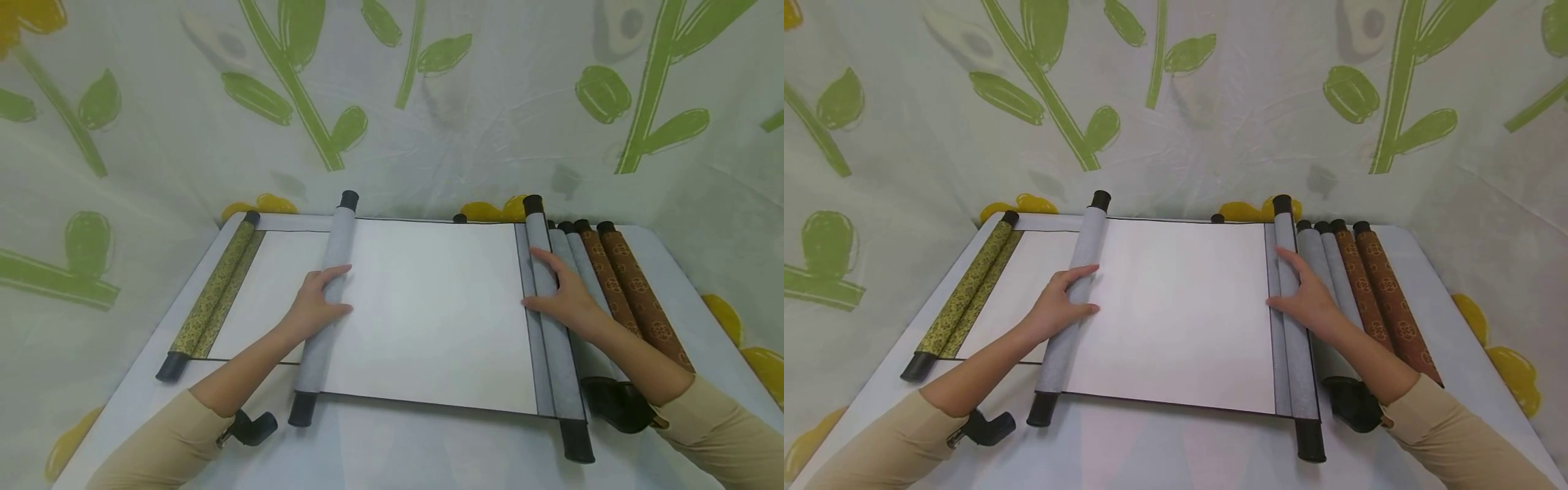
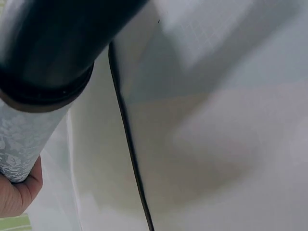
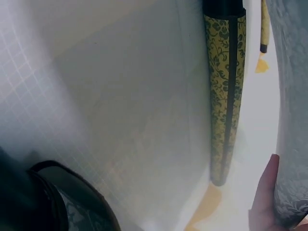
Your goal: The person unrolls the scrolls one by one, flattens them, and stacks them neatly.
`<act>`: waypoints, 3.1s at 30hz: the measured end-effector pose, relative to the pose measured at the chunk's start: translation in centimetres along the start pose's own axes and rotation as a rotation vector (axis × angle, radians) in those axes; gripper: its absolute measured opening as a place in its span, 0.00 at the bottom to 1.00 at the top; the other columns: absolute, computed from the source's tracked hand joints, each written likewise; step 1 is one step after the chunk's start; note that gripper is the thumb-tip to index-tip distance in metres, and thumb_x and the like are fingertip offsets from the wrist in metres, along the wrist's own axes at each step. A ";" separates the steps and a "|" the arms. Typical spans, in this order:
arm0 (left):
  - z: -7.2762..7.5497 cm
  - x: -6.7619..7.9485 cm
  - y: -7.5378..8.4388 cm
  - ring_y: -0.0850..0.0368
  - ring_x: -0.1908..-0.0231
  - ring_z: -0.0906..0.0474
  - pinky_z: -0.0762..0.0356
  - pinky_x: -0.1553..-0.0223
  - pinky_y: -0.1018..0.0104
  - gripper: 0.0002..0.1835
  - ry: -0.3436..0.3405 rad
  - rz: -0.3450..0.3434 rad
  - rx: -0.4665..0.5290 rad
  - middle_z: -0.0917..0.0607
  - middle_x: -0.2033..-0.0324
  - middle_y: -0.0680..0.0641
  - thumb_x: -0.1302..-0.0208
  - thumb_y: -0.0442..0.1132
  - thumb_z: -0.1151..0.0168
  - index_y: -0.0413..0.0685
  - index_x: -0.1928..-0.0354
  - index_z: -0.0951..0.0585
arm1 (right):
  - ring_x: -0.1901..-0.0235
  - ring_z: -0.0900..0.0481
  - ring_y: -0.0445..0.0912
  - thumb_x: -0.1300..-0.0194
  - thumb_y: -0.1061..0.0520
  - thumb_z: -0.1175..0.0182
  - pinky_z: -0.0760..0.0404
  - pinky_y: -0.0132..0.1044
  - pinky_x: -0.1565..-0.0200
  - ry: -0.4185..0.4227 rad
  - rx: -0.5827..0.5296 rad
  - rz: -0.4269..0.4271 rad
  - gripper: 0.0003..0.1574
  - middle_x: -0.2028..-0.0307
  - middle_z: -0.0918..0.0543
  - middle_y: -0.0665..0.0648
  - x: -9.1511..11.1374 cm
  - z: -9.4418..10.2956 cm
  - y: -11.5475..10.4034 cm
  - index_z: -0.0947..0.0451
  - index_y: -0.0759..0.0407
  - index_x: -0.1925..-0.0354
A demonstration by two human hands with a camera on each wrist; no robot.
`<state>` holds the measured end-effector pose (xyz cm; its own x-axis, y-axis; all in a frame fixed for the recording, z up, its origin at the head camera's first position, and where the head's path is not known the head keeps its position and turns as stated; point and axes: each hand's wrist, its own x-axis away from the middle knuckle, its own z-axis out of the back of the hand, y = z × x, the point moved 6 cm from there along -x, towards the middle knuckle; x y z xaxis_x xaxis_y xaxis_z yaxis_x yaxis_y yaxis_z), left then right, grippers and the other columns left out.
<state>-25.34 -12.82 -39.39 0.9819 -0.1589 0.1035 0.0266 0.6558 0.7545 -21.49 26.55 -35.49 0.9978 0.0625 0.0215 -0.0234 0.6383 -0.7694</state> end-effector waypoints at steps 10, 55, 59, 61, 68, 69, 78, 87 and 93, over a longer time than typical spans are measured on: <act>0.7 0.1 -0.1 0.36 0.39 0.38 0.33 0.46 0.36 0.33 0.028 -0.033 0.003 0.40 0.37 0.34 0.41 0.29 0.47 0.55 0.31 0.36 | 0.31 0.60 0.69 0.41 0.66 0.42 0.53 0.71 0.39 -0.031 -0.004 -0.022 0.53 0.28 0.58 0.71 0.3 0.6 -0.1 0.59 0.58 0.26; 1.4 -0.1 -0.3 0.35 0.39 0.40 0.35 0.45 0.35 0.39 -0.003 -0.011 -0.030 0.41 0.38 0.34 0.43 0.39 0.33 0.56 0.30 0.39 | 0.31 0.62 0.70 0.41 0.67 0.42 0.52 0.73 0.42 -0.027 -0.006 -0.049 0.54 0.28 0.62 0.72 0.0 2.3 0.5 0.61 0.55 0.25; 1.4 -0.2 -0.3 0.35 0.38 0.40 0.35 0.45 0.35 0.40 -0.006 -0.004 -0.039 0.41 0.38 0.34 0.44 0.37 0.33 0.56 0.30 0.39 | 0.31 0.62 0.70 0.41 0.68 0.42 0.52 0.73 0.42 -0.020 -0.015 -0.042 0.54 0.28 0.62 0.72 -0.1 2.3 0.4 0.60 0.55 0.26; 1.4 -0.2 -0.2 0.34 0.37 0.41 0.35 0.45 0.35 0.39 -0.005 -0.006 -0.041 0.41 0.37 0.34 0.43 0.36 0.34 0.56 0.30 0.40 | 0.31 0.62 0.70 0.41 0.68 0.42 0.52 0.73 0.42 -0.018 -0.016 -0.039 0.54 0.28 0.61 0.72 -0.1 2.3 0.4 0.60 0.56 0.26; 1.5 -0.2 -0.3 0.33 0.38 0.40 0.33 0.47 0.35 0.36 -0.010 -0.006 -0.043 0.42 0.37 0.33 0.39 0.31 0.43 0.57 0.29 0.40 | 0.31 0.61 0.70 0.41 0.68 0.42 0.52 0.73 0.41 -0.017 -0.011 -0.037 0.54 0.28 0.62 0.72 -0.1 2.3 0.5 0.60 0.56 0.26; 1.6 -0.2 -0.3 0.34 0.39 0.39 0.32 0.48 0.36 0.36 -0.011 -0.008 -0.045 0.42 0.38 0.32 0.39 0.30 0.45 0.56 0.29 0.40 | 0.31 0.61 0.70 0.41 0.68 0.42 0.52 0.73 0.41 -0.017 -0.011 -0.038 0.54 0.28 0.62 0.72 -0.1 2.4 0.5 0.60 0.56 0.26; 2.1 -0.2 -0.5 0.43 0.54 0.36 0.32 0.59 0.51 0.31 -0.016 -0.026 -0.039 0.41 0.42 0.33 0.36 0.31 0.55 0.53 0.30 0.39 | 0.31 0.62 0.69 0.41 0.69 0.44 0.53 0.72 0.41 -0.004 -0.020 -0.028 0.53 0.28 0.61 0.73 0.1 2.7 0.6 0.59 0.58 0.26; 2.2 -0.3 -0.7 0.35 0.42 0.38 0.32 0.49 0.38 0.37 -0.016 0.007 -0.053 0.41 0.39 0.31 0.42 0.40 0.33 0.54 0.31 0.36 | 0.31 0.62 0.69 0.41 0.69 0.43 0.53 0.72 0.41 -0.007 -0.005 -0.029 0.53 0.28 0.61 0.72 0.0 2.8 0.8 0.60 0.57 0.26; 2.3 -0.2 -0.8 0.34 0.41 0.38 0.32 0.48 0.37 0.37 -0.009 0.019 -0.069 0.41 0.39 0.31 0.42 0.36 0.35 0.54 0.30 0.37 | 0.31 0.62 0.69 0.40 0.69 0.44 0.54 0.72 0.41 -0.008 0.000 -0.033 0.53 0.28 0.61 0.72 0.0 2.8 0.9 0.61 0.58 0.26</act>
<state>-26.04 -15.06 -38.52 0.9806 -0.1522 0.1237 0.0208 0.7080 0.7060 -21.68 29.24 -34.41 0.9975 0.0474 0.0521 0.0098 0.6401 -0.7683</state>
